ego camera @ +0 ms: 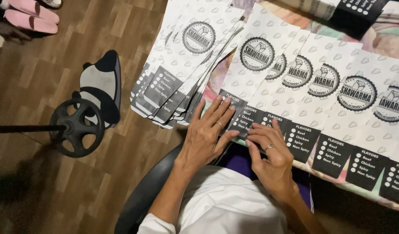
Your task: Applying liquid glue to the edges of printed paper wrappers and sealing them manually.
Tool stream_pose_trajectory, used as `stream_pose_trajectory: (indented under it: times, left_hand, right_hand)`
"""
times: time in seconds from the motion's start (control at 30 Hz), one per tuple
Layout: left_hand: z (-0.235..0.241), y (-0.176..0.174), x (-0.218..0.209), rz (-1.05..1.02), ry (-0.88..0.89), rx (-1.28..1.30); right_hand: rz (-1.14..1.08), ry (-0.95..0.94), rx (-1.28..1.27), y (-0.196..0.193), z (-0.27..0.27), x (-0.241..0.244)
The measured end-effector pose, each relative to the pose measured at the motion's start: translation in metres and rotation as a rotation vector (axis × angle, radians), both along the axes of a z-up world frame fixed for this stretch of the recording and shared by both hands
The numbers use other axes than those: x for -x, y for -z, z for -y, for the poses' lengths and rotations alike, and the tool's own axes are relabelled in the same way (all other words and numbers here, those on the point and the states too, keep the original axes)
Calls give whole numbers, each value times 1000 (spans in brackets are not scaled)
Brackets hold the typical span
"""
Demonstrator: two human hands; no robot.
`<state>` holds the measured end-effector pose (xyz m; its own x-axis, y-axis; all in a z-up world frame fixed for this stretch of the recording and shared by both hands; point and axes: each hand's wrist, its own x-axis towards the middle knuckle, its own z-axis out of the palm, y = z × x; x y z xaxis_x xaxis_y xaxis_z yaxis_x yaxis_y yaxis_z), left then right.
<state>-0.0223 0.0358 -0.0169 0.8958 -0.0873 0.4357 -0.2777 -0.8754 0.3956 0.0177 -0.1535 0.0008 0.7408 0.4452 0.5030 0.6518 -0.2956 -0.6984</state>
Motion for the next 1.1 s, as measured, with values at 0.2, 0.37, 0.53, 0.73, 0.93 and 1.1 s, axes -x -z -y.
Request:
stream_pose_trajectory:
  times: [0.2,0.37,0.53,0.73,0.93,1.1]
  left_hand:
    - [0,-3,5,-17,58,100]
    - [0,-16,2,-13,143,237]
    - [3,-2,-3,37,-3,122]
    - [4,8,0,5,-82,57]
    - [-5,6,7,50,-44,181]
    - [-23,-8,19,85,47,256]
  right_hand:
    - [26,-20,31,2,2,-1]
    - [15,-20,30,2,1,0]
    - [-4,-18,35,-1,2,0]
    - [-10,-36,18,1,3,1]
    - [65,-54,66,0,1,4]
    - [81,-64,61,-11,-6,7]
